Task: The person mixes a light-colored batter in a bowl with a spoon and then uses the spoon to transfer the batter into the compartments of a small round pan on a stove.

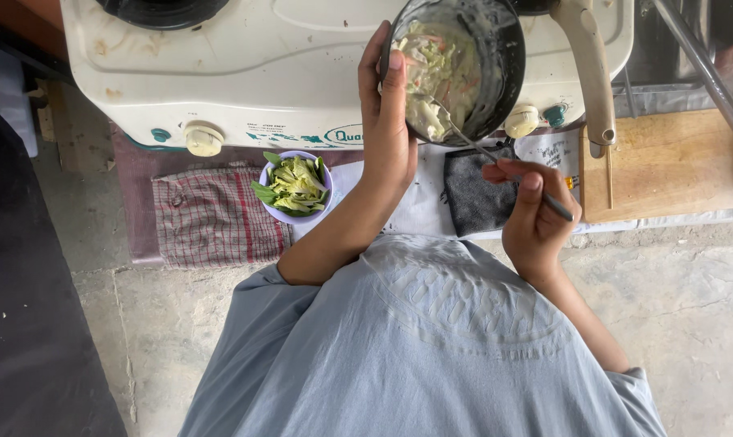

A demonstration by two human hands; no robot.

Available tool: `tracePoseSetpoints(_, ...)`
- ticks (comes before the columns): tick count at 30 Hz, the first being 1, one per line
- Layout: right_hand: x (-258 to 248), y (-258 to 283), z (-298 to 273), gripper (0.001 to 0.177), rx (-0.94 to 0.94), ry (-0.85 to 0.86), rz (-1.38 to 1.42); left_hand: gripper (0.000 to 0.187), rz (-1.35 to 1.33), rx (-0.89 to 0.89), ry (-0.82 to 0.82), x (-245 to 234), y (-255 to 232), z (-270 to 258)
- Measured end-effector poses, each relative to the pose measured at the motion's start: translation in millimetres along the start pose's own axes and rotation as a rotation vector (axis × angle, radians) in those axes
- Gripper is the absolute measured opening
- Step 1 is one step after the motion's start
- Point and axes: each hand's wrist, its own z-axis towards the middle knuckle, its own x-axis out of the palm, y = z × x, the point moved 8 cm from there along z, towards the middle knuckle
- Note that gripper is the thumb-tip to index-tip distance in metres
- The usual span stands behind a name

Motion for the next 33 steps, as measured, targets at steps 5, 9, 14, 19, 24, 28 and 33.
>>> tracePoseSetpoints(5,7.9,-24.8,14.9,0.034,0.23,-0.043,0.368,0.069,0.135,0.087,-0.144,-1.5,2.7,-3.2)
tracePoseSetpoints(9,14.5,-48.5,29.9,0.034,0.385,-0.065,0.635,0.07,0.28,0.122,-0.176,-3.1,0.3,-4.3)
tracePoseSetpoints(14,2.6,-48.8,48.1,0.032,0.371,-0.05,0.64,0.075,-0.109,-0.022,-0.057,3.4,3.8,-5.8)
tracePoseSetpoints(19,-12.2,-40.7,65.0,0.031,0.328,-0.04,0.593,0.075,-0.131,-0.064,-0.073,4.8,-2.6,-2.6)
tracePoseSetpoints(24,-22.2,-40.2,80.0,0.032,0.35,-0.05,0.553,0.073,-0.136,-0.096,-0.106,3.7,-6.6,3.9)
tracePoseSetpoints(28,-25.1,-39.6,86.2,0.032,0.339,-0.044,0.539,0.072,-0.176,-0.105,-0.108,2.6,-7.3,7.1)
tracePoseSetpoints(33,-19.1,16.6,82.4,0.032,-0.156,0.197,0.03,0.071,-0.248,-0.11,-0.076,-1.7,-7.3,13.4)
